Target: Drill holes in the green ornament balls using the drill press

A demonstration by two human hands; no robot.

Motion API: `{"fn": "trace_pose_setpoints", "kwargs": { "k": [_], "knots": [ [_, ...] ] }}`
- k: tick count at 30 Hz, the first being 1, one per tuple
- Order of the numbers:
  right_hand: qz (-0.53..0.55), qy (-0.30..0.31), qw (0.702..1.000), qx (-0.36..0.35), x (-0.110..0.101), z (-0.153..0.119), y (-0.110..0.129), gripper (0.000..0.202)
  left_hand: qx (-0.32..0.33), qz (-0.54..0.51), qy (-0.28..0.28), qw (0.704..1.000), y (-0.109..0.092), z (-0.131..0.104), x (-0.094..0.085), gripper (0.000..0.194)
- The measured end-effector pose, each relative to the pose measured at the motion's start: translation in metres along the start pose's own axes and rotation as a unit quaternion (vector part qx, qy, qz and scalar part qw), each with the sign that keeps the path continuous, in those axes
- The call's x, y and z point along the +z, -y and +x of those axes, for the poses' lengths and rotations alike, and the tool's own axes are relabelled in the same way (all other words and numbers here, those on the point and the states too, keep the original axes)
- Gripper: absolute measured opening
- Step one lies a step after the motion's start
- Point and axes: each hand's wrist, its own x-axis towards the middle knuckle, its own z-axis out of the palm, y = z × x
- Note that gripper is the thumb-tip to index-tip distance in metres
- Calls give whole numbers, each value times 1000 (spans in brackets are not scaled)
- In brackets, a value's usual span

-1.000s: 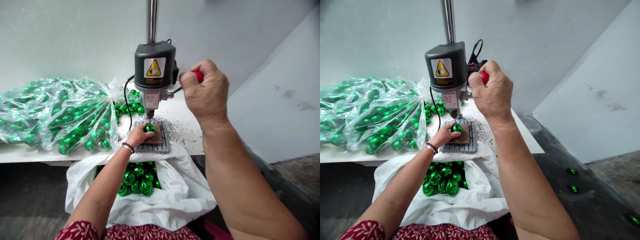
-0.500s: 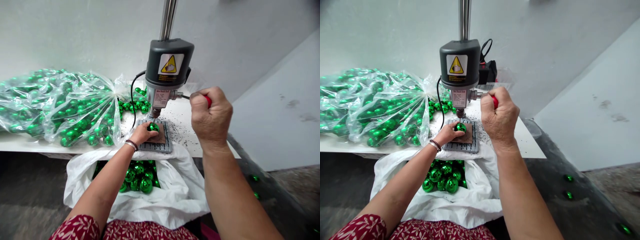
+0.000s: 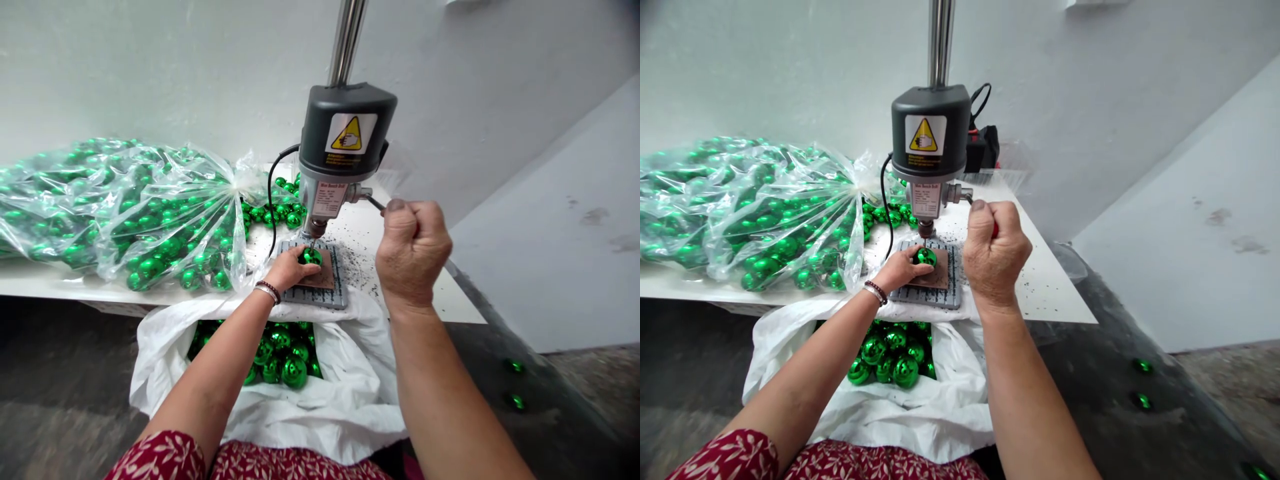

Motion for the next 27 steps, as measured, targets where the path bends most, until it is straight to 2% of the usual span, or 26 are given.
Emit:
{"fn": "trace_pose_setpoints", "kwargs": {
  "k": [8,16,20,24,27],
  "knots": [
    [21,-43,999,-9,7,-7,-4,33,19,9,-10,1000,4,3,3,55],
    [37,-37,999,-12,10,-22,-14,33,29,13,-8,999,3,1,2,48],
    [30,-56,998,-21,12,13,1,33,19,25,-17,999,1,0,1,46],
    [-21,-9,1000,5,16,61,22,33,36,1,-24,999,2,-6,0,44],
    [-52,18,998,34,17,76,32,34,79,-25,3,997,8,-23,-10,47]
  ]
}}
